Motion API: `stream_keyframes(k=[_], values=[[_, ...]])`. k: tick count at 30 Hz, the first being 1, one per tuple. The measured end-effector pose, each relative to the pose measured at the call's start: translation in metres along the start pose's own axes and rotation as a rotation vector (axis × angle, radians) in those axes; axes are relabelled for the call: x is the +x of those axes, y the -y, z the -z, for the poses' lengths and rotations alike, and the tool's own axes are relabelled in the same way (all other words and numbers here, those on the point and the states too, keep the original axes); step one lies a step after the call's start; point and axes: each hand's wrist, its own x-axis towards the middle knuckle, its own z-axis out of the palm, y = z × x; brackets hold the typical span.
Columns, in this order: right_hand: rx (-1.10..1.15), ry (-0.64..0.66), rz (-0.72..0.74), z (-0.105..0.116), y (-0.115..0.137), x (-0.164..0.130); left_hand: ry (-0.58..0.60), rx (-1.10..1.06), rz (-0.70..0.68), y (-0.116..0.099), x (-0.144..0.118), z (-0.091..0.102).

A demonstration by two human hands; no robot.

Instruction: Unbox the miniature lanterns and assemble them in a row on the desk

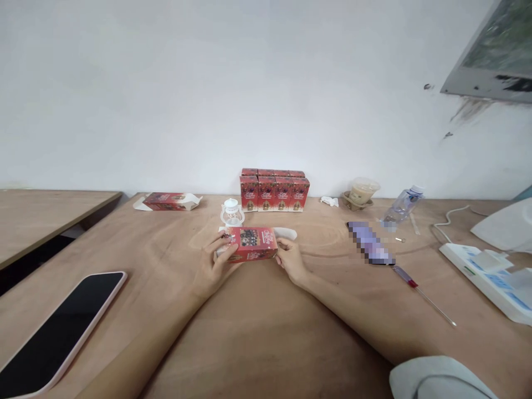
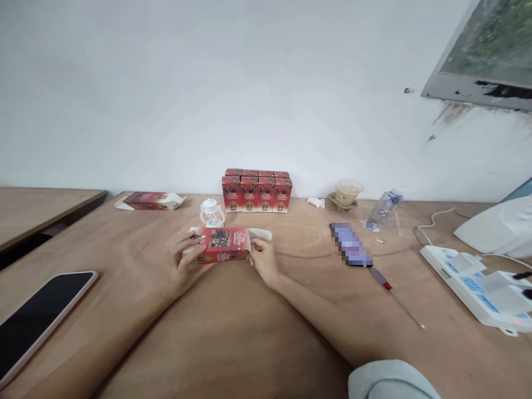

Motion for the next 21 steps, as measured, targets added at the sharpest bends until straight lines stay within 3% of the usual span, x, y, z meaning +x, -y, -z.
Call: stream_keyframes(k=[3,6,13,18,21], values=[[0.011,-0.028,-0.026,-0.005,0.004,-0.001,-0.047,0.068,-0.120,0.001,0.000,-0.002],[0.008,-0.041,-0.020,-0.001,0.018,0.005,-0.089,0.077,-0.119,0.010,-0.001,-0.005],[-0.071,-0.097,0.149,0.012,0.092,0.030,-0.163,0.031,-0.027,0.020,-0.003,-0.015],[-0.104,-0.179,0.332,0.002,0.130,0.044,-0.253,0.035,0.152,0.021,-0.005,-0.020],[-0.053,-0.315,0.413,0.015,0.142,0.062,-0.264,0.037,0.313,0.036,-0.012,-0.016]])
